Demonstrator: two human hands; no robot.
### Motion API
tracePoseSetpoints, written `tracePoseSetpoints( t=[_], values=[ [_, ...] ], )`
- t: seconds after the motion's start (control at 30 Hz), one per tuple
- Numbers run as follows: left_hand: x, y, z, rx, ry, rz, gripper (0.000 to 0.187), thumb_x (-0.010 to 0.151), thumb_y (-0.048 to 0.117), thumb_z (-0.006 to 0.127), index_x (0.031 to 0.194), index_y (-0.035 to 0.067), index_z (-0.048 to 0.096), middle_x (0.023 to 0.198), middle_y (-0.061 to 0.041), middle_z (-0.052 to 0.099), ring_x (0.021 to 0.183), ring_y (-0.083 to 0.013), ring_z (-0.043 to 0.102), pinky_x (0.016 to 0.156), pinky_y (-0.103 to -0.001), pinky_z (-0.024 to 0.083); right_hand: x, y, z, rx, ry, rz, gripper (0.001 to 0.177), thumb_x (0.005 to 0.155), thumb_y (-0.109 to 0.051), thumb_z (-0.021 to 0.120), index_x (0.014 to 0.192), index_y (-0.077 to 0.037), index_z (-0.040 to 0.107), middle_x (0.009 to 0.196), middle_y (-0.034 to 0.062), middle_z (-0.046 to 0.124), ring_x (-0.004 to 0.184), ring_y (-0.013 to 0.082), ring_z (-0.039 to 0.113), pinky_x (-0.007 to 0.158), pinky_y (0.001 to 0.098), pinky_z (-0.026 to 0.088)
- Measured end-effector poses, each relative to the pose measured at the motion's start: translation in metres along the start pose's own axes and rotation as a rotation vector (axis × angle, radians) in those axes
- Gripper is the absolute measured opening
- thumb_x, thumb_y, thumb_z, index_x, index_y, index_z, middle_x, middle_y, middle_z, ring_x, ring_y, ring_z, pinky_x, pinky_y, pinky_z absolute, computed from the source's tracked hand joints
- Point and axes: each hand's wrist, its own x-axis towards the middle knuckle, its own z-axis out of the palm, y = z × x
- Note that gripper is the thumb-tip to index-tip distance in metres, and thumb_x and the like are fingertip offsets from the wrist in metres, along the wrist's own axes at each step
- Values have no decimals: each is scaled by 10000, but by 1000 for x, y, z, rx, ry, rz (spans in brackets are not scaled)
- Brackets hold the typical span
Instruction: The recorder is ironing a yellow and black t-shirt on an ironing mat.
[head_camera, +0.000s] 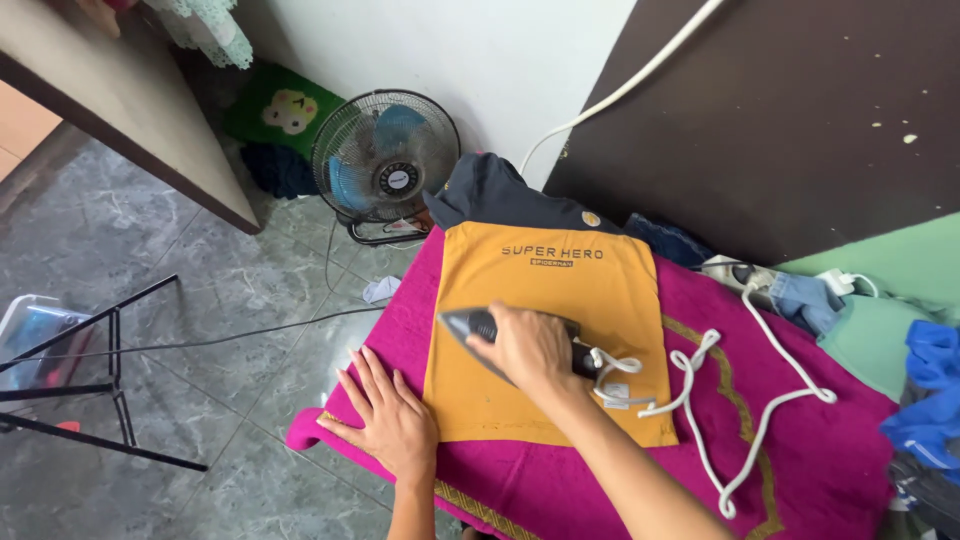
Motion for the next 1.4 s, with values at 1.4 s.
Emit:
tracePoseSetpoints(
  t=[1.4],
  values=[
    [-1, -4, 1, -74, -54, -65, 580, 1125, 309, 374, 1610, -5, 326, 1693, -135, 326, 1574, -274, 269, 1242, -664, 29, -112, 118, -25, -211, -52, 327, 542, 784, -687, 692, 969, -180, 733, 677, 132, 742, 589, 315, 732, 528, 451, 579]
  ],
)
